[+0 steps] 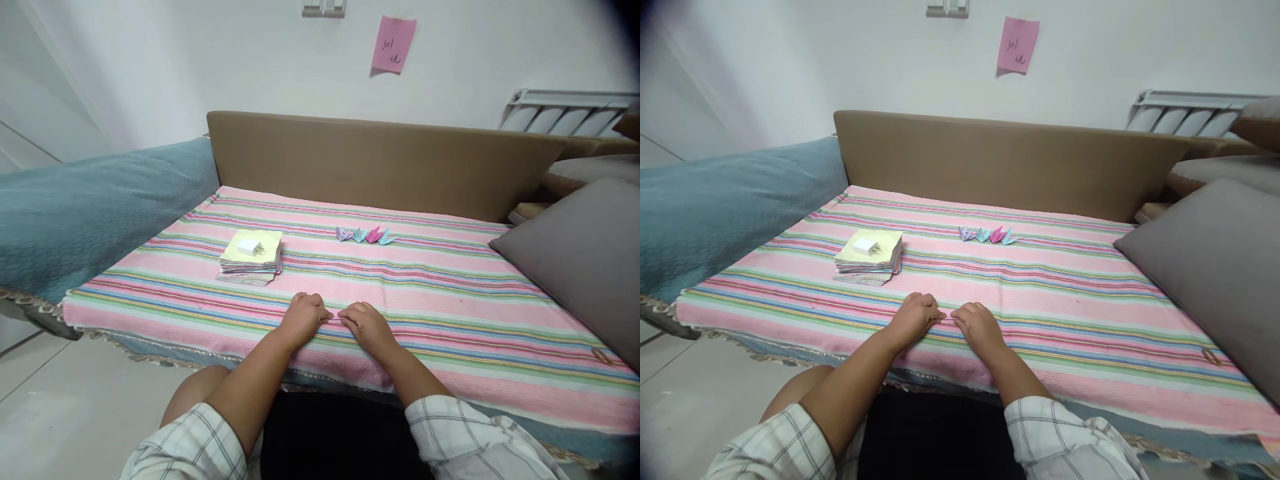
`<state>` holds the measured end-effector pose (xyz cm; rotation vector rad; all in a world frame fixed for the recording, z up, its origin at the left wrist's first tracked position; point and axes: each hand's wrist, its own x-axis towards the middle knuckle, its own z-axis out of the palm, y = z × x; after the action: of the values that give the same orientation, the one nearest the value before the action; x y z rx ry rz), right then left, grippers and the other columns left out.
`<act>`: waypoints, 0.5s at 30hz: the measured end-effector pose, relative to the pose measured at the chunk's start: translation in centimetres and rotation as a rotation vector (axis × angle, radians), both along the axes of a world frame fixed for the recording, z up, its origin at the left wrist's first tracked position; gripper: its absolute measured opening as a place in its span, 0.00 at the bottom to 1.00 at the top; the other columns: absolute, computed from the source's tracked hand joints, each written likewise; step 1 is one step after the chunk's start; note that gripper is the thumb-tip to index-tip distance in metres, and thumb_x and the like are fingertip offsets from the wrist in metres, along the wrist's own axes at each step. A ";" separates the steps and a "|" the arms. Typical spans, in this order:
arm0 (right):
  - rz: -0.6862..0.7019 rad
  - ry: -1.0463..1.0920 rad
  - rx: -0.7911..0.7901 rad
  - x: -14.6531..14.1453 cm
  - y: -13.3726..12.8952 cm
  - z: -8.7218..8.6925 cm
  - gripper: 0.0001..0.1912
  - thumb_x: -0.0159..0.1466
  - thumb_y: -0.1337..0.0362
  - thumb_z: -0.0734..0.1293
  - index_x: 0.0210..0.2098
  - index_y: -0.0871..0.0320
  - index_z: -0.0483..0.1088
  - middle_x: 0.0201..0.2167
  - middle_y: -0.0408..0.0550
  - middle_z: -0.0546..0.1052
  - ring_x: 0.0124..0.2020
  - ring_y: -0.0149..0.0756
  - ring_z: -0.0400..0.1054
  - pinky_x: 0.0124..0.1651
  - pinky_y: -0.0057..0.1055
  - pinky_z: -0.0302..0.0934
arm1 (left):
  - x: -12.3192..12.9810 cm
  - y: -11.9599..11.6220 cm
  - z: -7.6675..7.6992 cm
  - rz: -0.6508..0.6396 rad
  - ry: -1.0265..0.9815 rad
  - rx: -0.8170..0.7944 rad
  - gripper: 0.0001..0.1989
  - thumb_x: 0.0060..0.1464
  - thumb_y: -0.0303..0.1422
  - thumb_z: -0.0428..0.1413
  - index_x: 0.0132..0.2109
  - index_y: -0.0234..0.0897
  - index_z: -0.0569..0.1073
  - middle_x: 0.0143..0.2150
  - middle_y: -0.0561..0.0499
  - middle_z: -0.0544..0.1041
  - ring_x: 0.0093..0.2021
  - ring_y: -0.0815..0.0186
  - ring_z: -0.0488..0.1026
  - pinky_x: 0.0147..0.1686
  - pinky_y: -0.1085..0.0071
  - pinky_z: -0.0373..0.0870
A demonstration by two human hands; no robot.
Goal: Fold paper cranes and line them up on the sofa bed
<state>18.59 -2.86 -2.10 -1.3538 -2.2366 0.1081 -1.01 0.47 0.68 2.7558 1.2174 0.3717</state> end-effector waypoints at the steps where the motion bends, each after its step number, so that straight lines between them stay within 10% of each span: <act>1: 0.000 0.010 -0.012 0.0 -0.1 0.1 0.07 0.63 0.67 0.63 0.37 0.54 0.74 0.34 0.46 0.75 0.37 0.35 0.66 0.41 0.31 0.60 | 0.0 0.0 0.0 0.000 0.002 0.004 0.09 0.57 0.36 0.53 0.41 0.50 0.78 0.34 0.51 0.72 0.37 0.66 0.68 0.44 0.64 0.58; 15: -0.022 -0.031 0.009 0.8 -0.5 -0.5 0.11 0.65 0.62 0.61 0.38 0.49 0.76 0.33 0.47 0.74 0.37 0.36 0.63 0.37 0.31 0.60 | -0.3 -0.3 0.2 0.031 0.021 0.005 0.12 0.59 0.40 0.50 0.42 0.51 0.78 0.34 0.50 0.72 0.39 0.63 0.66 0.39 0.66 0.56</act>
<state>19.35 -3.33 -2.63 -1.3835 -2.2442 0.0693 -1.30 0.17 0.90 2.7544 1.2674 0.3506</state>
